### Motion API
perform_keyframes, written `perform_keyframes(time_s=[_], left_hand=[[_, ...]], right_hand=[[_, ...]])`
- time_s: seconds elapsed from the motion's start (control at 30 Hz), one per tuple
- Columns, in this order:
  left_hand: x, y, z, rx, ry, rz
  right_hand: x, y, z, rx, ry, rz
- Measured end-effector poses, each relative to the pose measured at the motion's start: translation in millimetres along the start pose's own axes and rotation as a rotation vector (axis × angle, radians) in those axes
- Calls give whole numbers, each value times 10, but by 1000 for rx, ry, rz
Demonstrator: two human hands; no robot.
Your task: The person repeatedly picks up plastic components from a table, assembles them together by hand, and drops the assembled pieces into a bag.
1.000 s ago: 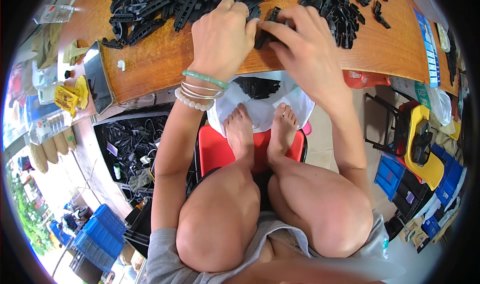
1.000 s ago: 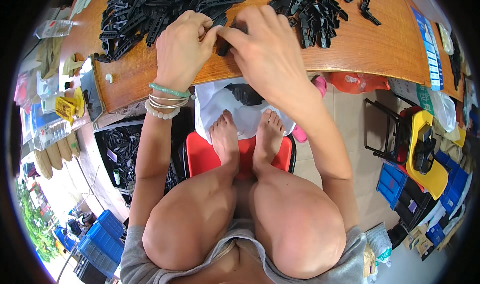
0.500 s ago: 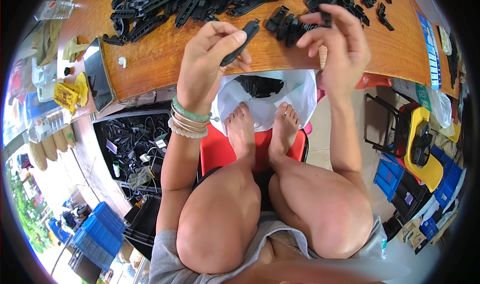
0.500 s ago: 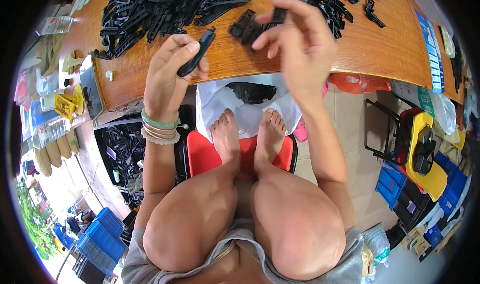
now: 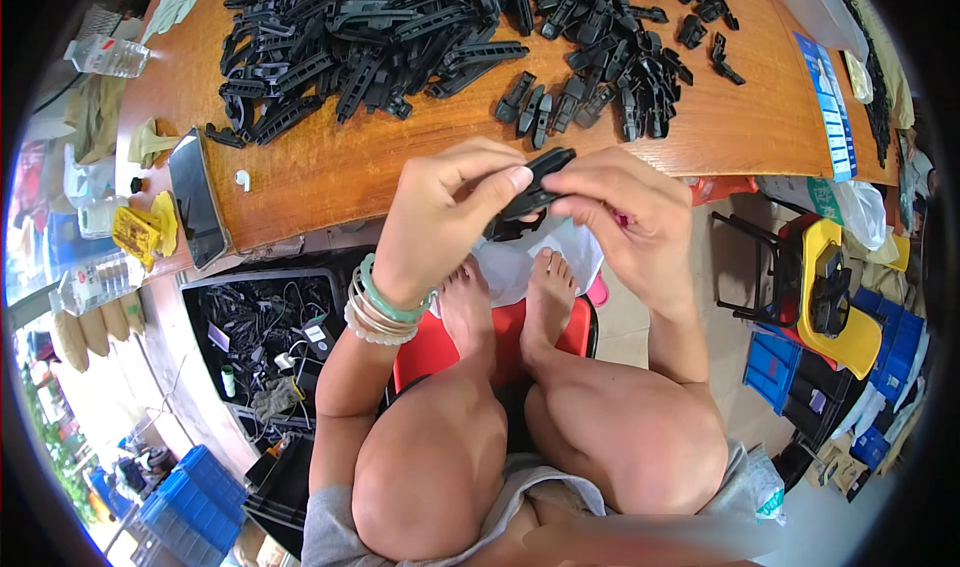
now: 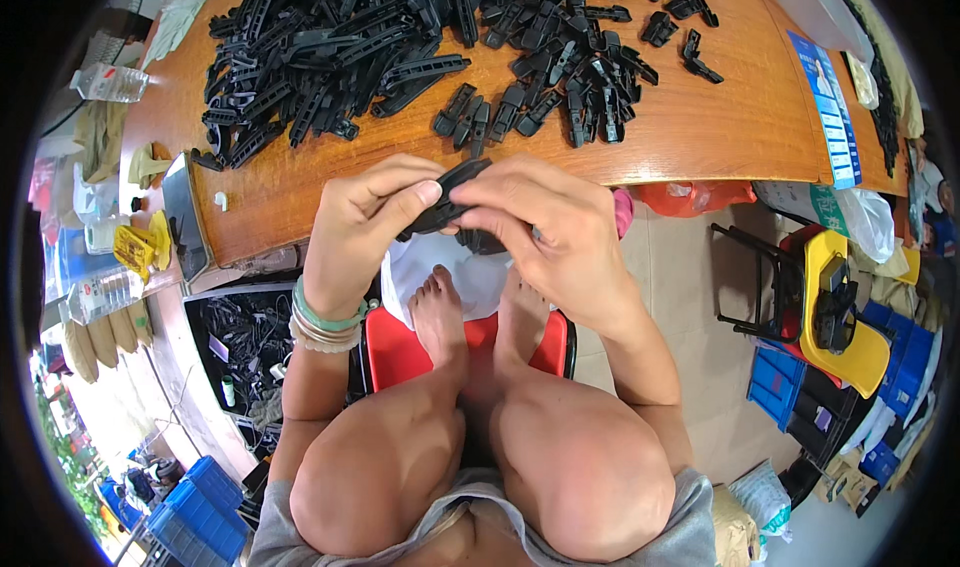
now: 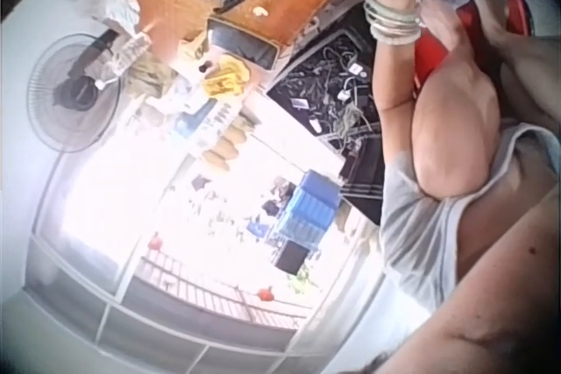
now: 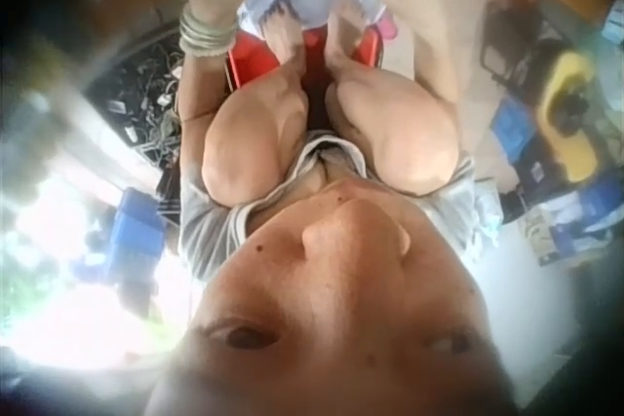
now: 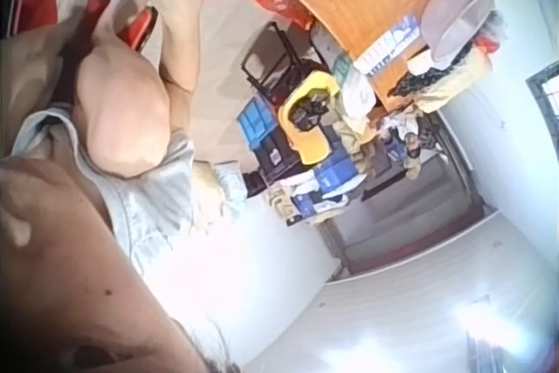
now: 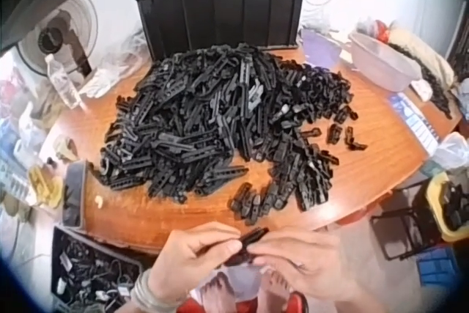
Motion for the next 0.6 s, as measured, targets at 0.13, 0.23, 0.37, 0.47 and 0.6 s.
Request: perform_keyframes(time_s=[0.13, 0.23, 0.37, 0.47, 0.6], left_hand=[[-132, 60, -87, 84, -3, -77], [-133, 67, -118, -213, 35, 303], [-167, 93, -137, -395, 107, 486], [-122, 50, -133, -391, 71, 482], [-105, 68, -183, -428, 73, 530]], right_hand=[[21, -7, -33, 31, 103, -68], [21, -31, -43, 49, 120, -119], [40, -31, -79, 36, 111, -91], [65, -30, -67, -12, 89, -108], [33, 15, -33, -38, 14, -66]])
Point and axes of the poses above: each hand's wrist, its own z-axis towards the middle knuckle, its own x-axis out of the back of the hand, y = z × x, the point moved 3 cm from there along z, towards the middle knuckle, and after that the axes turned 6 degrees about x, right-handed, at the moved point
